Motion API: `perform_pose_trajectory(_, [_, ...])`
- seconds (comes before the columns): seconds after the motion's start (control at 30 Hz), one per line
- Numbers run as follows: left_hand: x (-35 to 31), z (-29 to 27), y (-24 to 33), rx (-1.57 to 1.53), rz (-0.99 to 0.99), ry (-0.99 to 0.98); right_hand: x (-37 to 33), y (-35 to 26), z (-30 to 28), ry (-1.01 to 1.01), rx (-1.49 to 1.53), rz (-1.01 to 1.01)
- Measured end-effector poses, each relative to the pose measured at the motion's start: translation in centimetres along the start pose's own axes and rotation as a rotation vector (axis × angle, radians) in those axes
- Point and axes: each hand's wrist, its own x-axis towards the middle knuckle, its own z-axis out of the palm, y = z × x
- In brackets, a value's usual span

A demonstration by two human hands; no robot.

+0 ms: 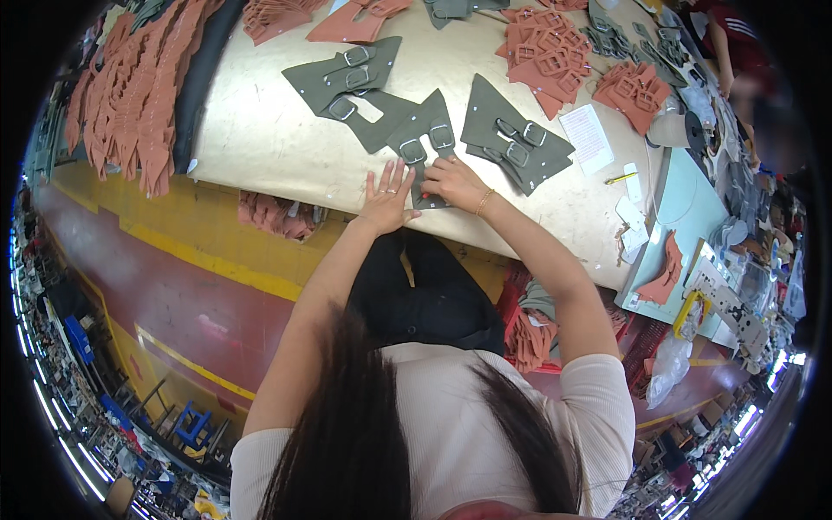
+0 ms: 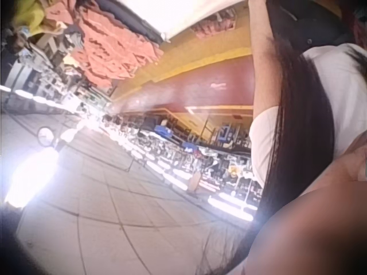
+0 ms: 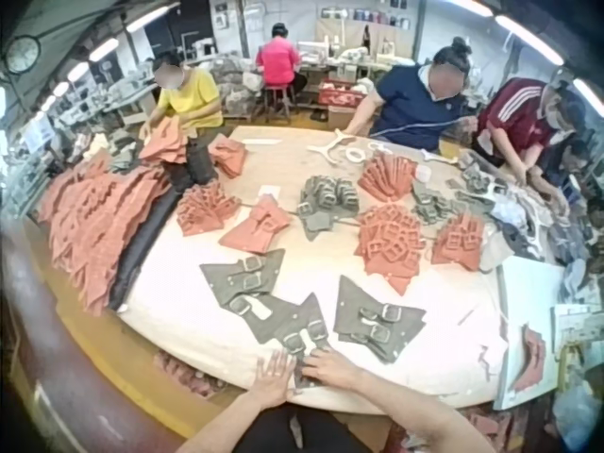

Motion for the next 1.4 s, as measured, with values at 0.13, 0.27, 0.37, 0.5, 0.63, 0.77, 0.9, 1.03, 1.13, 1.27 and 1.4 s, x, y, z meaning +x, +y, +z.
perform_pose_trajectory(0.13, [-0.1,-0.1,0.0,-0.016,0.007,0.009,-0.4,-0.7,-0.2,0.028,0.02,0.09])
perform_pose_trajectory(0.27, [-0.4,-0.4,-0.2,0.007,0.019,0.006,-3.1,-0.9,-1.5,0.169,0.308,0.408])
perform_pose_trajectory(0.37, [-1.4,-0.5,-0.2,-0.044,0.055,0.185,-4.8,-1.3,-1.6,0.434,0.56,0.867])
perform_pose_trajectory(0.5, [-1.4,0.1,1.3,0.268,0.104,0.385,-5.3,-3.2,0.6,0.572,0.728,1.017])
perform_pose_trajectory(0.63, [0.2,1.3,3.9,0.059,0.19,0.402,-5.3,-3.6,2.2,0.653,0.716,1.068])
perform_pose_trajectory(0.77, [-3.5,1.4,3.1,0.099,0.448,0.186,-5.7,-3.3,2.5,0.627,0.713,1.081])
perform_pose_trajectory(0.9, [-5.3,-1.0,1.3,0.113,0.717,0.009,-5.8,-3.3,2.4,0.618,0.687,1.051])
perform_pose_trajectory(1.03, [0.1,-2.4,2.9,0.215,0.339,0.462,-5.8,-3.2,2.7,0.601,0.6,1.028])
perform_pose_trajectory(1.13, [-0.6,-0.5,5.7,0.108,0.355,0.382,-5.8,-3.2,2.6,0.602,0.622,1.033])
perform_pose_trajectory(1.27, [-4.3,1.4,7.5,0.034,1.064,-0.082,-5.6,-3.5,2.0,0.611,0.651,1.046])
perform_pose_trajectory(1.4, [-0.2,-0.9,6.3,-0.019,0.568,0.318,-5.7,-3.8,1.4,0.628,0.652,1.023])
